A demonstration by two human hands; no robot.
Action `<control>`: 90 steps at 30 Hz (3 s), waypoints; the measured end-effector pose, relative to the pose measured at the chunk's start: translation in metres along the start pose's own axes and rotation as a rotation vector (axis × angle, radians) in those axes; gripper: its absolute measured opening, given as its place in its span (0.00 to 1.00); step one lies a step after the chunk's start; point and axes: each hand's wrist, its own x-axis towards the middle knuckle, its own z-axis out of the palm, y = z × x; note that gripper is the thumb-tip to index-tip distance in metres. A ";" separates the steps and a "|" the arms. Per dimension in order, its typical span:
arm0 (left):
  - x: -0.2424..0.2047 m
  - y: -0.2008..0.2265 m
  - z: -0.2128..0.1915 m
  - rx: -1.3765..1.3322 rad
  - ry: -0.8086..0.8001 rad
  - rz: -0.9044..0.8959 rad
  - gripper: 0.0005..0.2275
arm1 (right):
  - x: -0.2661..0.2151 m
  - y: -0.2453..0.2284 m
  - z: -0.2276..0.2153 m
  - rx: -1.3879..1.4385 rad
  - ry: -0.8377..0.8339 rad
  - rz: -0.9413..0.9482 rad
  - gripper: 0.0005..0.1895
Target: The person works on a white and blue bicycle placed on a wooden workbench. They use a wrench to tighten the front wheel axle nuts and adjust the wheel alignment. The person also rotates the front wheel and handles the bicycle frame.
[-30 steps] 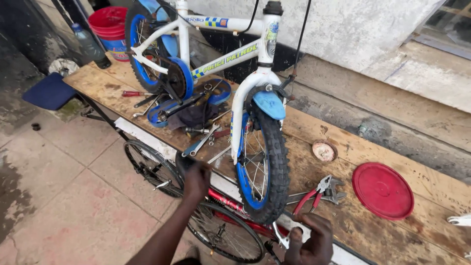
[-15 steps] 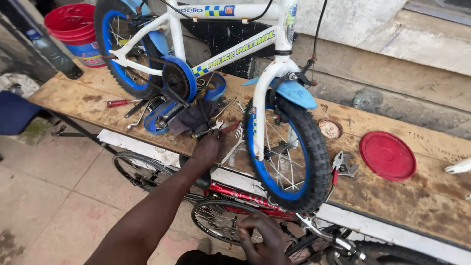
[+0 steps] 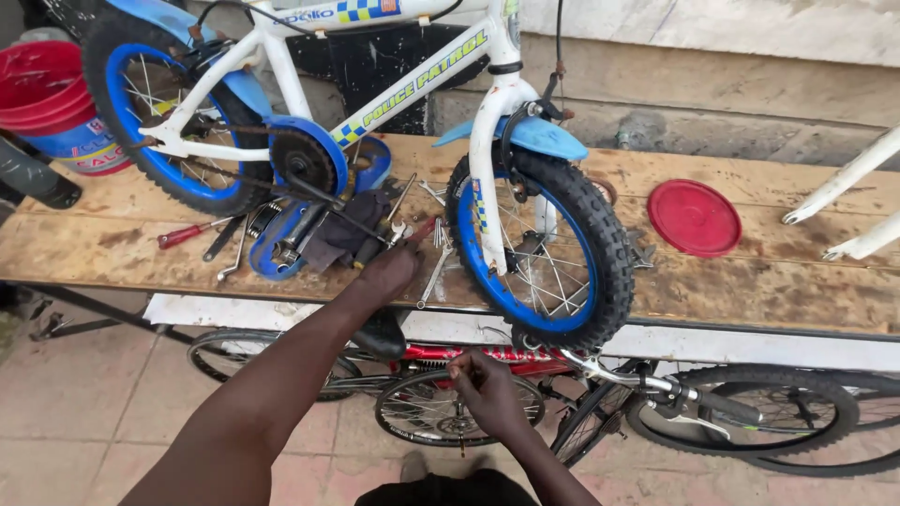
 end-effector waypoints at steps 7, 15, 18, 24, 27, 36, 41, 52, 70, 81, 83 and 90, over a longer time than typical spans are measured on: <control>0.013 -0.017 0.031 0.701 0.075 0.227 0.13 | 0.003 0.008 -0.019 -0.104 -0.041 0.146 0.08; 0.010 -0.005 0.015 1.200 0.032 0.280 0.16 | 0.029 -0.002 -0.009 -0.019 -0.061 0.296 0.08; 0.009 -0.013 0.032 0.625 0.128 0.135 0.16 | 0.038 -0.004 0.003 0.123 0.002 0.376 0.08; -0.033 0.062 -0.082 -0.109 0.192 -0.081 0.09 | 0.066 0.012 0.044 0.332 0.274 0.290 0.08; -0.035 0.055 -0.110 -1.130 0.225 -0.381 0.14 | 0.086 -0.013 0.064 0.390 0.409 0.254 0.09; -0.022 0.023 0.003 -1.747 0.263 -0.437 0.09 | 0.139 -0.030 0.089 0.201 0.636 0.010 0.11; -0.036 0.014 -0.005 -1.646 0.319 -0.391 0.07 | 0.136 -0.058 0.106 0.073 0.654 -0.032 0.08; -0.047 0.025 -0.003 -1.980 0.253 -0.535 0.05 | 0.146 -0.049 0.121 0.398 0.755 0.097 0.02; -0.003 0.112 -0.077 -1.481 0.078 -0.095 0.06 | 0.102 -0.049 0.063 0.230 1.119 -0.266 0.06; -0.007 0.115 -0.085 -1.253 0.186 -0.042 0.03 | 0.102 -0.067 0.053 0.022 1.194 -0.276 0.13; -0.005 0.127 -0.057 -1.509 0.173 -0.157 0.04 | 0.104 -0.068 0.054 0.031 1.210 -0.282 0.13; 0.000 0.158 -0.018 -2.156 0.075 -0.445 0.03 | 0.104 -0.065 0.048 -0.133 1.266 -0.278 0.06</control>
